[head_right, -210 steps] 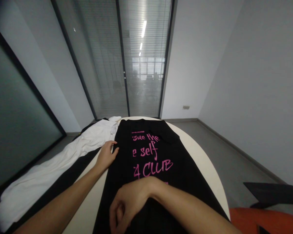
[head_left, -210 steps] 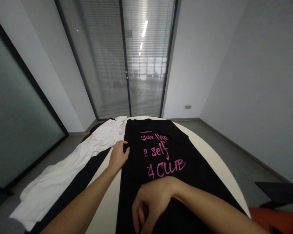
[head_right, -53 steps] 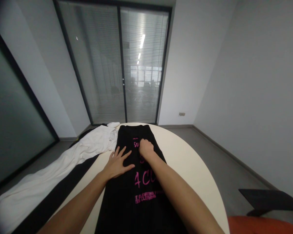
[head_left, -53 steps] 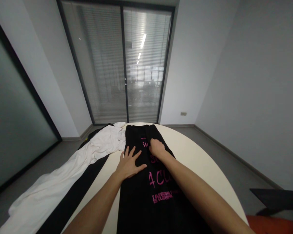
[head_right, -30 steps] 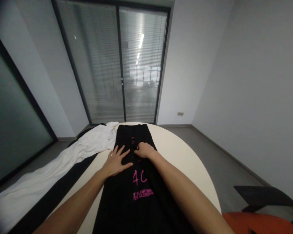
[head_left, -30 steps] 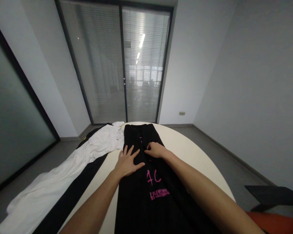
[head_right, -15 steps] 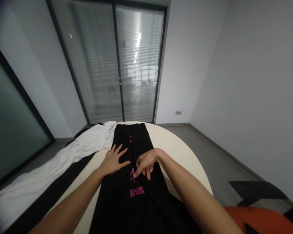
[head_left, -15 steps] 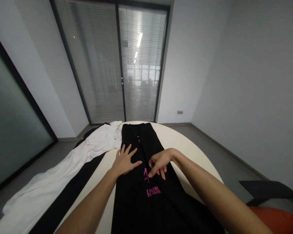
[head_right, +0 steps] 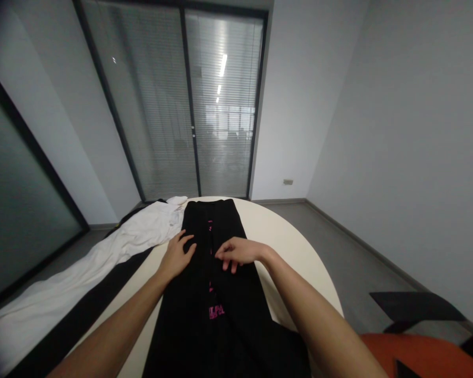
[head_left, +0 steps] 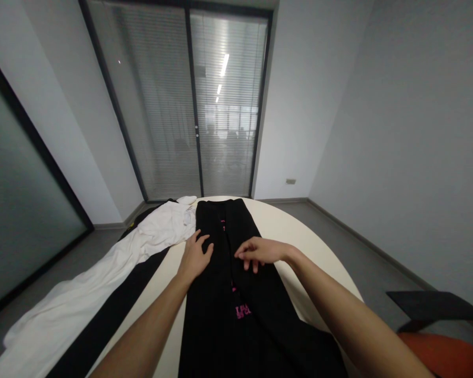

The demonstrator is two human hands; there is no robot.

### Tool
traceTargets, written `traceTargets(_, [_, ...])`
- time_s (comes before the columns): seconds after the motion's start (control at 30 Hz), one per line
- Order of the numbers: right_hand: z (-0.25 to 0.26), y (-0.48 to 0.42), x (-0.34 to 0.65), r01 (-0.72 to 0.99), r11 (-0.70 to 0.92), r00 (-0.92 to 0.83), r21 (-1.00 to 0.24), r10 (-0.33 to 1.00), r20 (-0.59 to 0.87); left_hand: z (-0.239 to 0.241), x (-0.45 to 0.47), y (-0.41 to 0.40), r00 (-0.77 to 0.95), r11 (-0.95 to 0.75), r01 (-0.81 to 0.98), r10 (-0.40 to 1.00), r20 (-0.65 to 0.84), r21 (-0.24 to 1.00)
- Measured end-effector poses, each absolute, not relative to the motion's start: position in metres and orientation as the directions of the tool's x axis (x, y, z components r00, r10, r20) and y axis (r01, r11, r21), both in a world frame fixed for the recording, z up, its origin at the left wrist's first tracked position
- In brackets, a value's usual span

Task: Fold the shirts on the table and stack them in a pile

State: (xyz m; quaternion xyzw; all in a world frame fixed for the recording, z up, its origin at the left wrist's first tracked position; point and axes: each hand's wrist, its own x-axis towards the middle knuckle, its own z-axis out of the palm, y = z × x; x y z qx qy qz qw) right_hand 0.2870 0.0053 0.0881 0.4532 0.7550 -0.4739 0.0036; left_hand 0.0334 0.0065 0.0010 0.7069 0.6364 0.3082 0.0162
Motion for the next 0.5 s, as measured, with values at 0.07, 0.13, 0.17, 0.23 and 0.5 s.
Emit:
traceTargets(0.07, [0.075, 0.025, 0.297, 0.826, 0.144, -0.227, -0.545, 0.970, -0.088, 0.002, 0.030, 0.010, -0.114, -0.114, 0.882, 0.890, 0.442, 0.457])
traceTargets(0.13, [0.062, 0.044, 0.306, 0.858, 0.081, -0.074, -0.507, 0.997, 0.034, 0.003, 0.027, 0.014, -0.155, -0.081, 0.870, 0.891, 0.426, 0.485])
traceTargets(0.17, [0.056, 0.052, 0.310, 0.860, 0.065, -0.043, -0.506, 0.998, 0.055, 0.004, 0.025, 0.016, -0.151, -0.081, 0.866, 0.899, 0.411, 0.494])
traceTargets(0.23, [0.046, 0.068, 0.316, 0.848, 0.063, -0.038, -0.526, 0.998, 0.058, 0.005, 0.023, 0.021, -0.139, -0.078, 0.864, 0.913, 0.385, 0.498])
traceTargets(0.5, [0.015, 0.121, 0.310, 0.778, 0.077, -0.037, -0.623, 0.996, 0.076, 0.003, 0.026, 0.051, -0.021, -0.155, 0.905, 0.914, 0.406, 0.395])
